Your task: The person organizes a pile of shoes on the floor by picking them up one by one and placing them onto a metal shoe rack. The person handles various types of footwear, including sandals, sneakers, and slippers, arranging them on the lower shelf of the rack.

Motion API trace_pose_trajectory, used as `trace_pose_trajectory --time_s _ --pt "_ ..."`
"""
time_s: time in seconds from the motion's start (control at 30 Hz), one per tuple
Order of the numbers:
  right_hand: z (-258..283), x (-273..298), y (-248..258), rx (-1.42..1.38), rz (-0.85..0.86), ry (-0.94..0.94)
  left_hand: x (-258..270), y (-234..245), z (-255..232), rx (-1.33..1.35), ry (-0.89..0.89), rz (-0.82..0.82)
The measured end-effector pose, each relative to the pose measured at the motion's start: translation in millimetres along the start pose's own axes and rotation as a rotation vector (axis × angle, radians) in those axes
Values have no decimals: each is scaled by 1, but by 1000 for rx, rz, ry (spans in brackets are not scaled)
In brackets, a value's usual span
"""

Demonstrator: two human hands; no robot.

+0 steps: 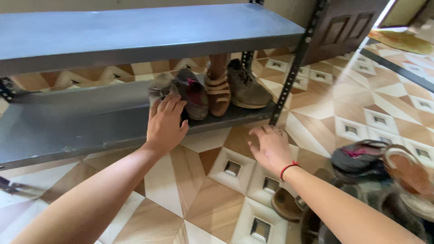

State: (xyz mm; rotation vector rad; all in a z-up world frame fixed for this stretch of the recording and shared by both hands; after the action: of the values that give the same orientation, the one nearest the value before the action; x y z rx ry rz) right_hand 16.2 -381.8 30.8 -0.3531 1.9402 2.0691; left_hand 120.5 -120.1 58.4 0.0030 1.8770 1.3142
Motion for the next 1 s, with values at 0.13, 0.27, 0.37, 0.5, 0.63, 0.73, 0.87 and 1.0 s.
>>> trace_pose_trajectory --time_s 0.13,0.27,0.37,0.5,0.63,0.73,0.87,1.0 --pt "36 -12 2 23 -51 173 -1 -4 25 4 138 100" --pt "61 -18 0 -33 -113 248 0 -6 37 84 266 198" --pt "69 -22 -13 -54 -72 228 -2 -9 42 86 321 212" --pt "72 -22 -25 -38 1 190 -4 -19 54 82 471 272" --pt "70 -19 -27 -67 3 189 -4 -26 66 168 544 230" --pt "66 -18 -27 -91 4 165 -5 -33 74 216 570 201" --pt "59 -19 -28 -144 28 103 -10 -38 84 264 653 186" --pt "57 -21 -27 -168 45 82 -8 -16 77 215 557 43"
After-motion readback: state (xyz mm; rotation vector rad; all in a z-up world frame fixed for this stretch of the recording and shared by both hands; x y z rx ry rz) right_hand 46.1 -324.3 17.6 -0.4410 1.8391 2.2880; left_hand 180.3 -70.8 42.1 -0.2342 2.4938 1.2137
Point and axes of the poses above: each hand's wrist, its own x-axis away from the middle knuckle, its own y-axis out of the back of the hand, z = x × y, the point moved 7 cm from there along -x, towards the middle knuckle, and after that the axes turned 4 degrees about x, right-handed, at the moved point
